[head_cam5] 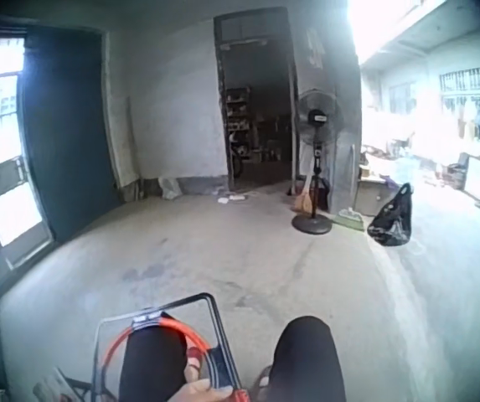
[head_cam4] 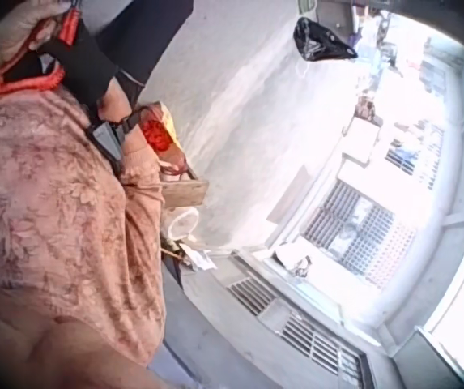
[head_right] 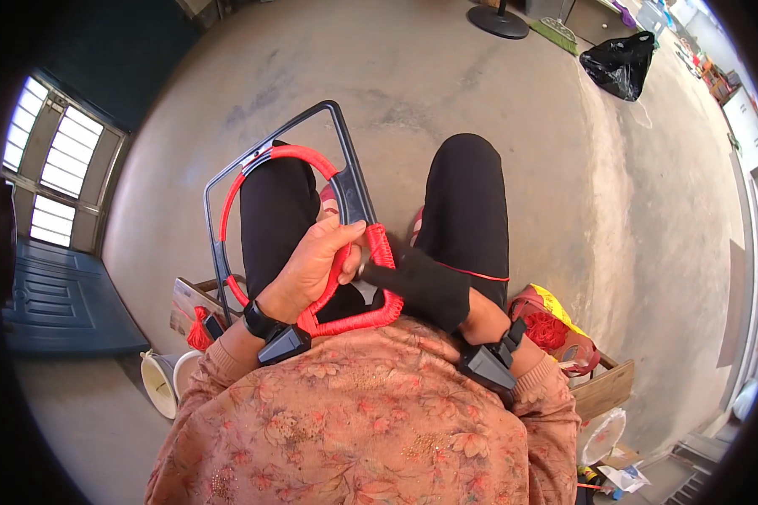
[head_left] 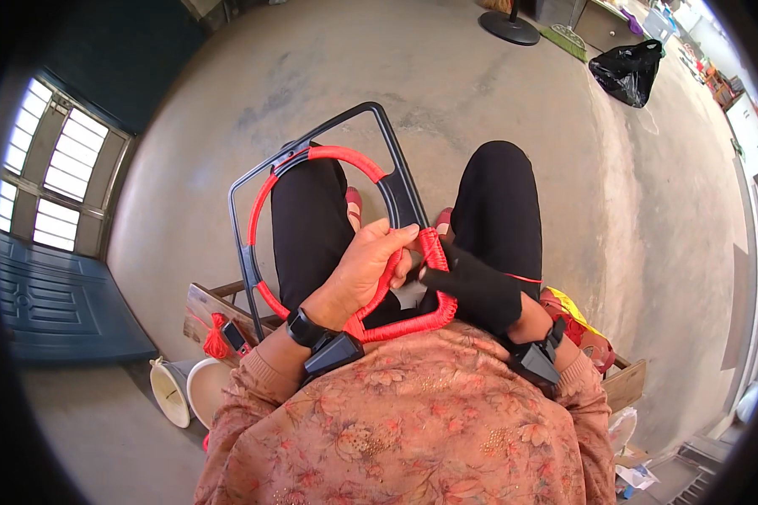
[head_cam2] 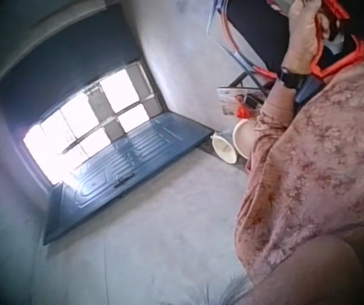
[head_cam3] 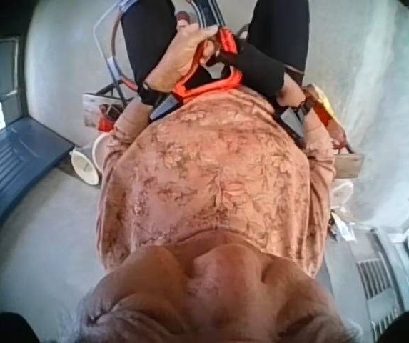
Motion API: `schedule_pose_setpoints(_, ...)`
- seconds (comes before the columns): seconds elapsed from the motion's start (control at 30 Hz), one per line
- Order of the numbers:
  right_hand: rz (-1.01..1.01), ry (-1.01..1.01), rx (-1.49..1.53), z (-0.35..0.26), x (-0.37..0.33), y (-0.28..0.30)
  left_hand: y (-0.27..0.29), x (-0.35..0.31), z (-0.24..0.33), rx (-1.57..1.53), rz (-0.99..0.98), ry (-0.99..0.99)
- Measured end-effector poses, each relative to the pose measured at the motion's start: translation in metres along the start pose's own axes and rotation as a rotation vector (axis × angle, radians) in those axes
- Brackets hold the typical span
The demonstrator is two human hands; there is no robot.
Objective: The person is weaving a red rope around a metal frame.
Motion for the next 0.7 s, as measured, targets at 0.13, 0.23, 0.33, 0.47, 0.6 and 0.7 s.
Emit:
schedule_pose_setpoints(0.13,-0.109,0.148,-0.250,-0.009,-0.016,0.004,0.012,-0.002,0.000,-0.073,0.016,-0.010)
schedule_pose_setpoints(0.23,-0.147,0.240,-0.170,0.003,0.009,0.007,0.015,-0.003,-0.001,-0.121,0.038,-0.010)
schedule_pose_setpoints(0.33,-0.053,0.245,0.030,0.021,0.044,0.010,0.016,-0.005,0.000,-0.134,0.036,-0.021)
schedule_pose_setpoints(0.47,-0.076,0.352,0.051,0.022,0.052,0.000,0.016,-0.009,0.005,-0.125,0.001,-0.028)
schedule_pose_setpoints(0.6,0.242,0.294,-0.118,0.018,0.054,0.007,0.018,-0.009,0.003,-0.098,0.052,0.007)
schedule_pose_setpoints(0.7,0.215,0.148,-0.023,0.022,0.064,0.004,0.017,-0.008,-0.001,-0.127,0.085,0.018)
Point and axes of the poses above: each hand's wrist, its own x-axis towards the middle knuckle, its own y-axis out of the back of the hand, z = x × y, the point moved 7 cm from there along x, towards the middle knuckle, and after that the axes turned 6 degrees about -y, right-handed, at the moved point
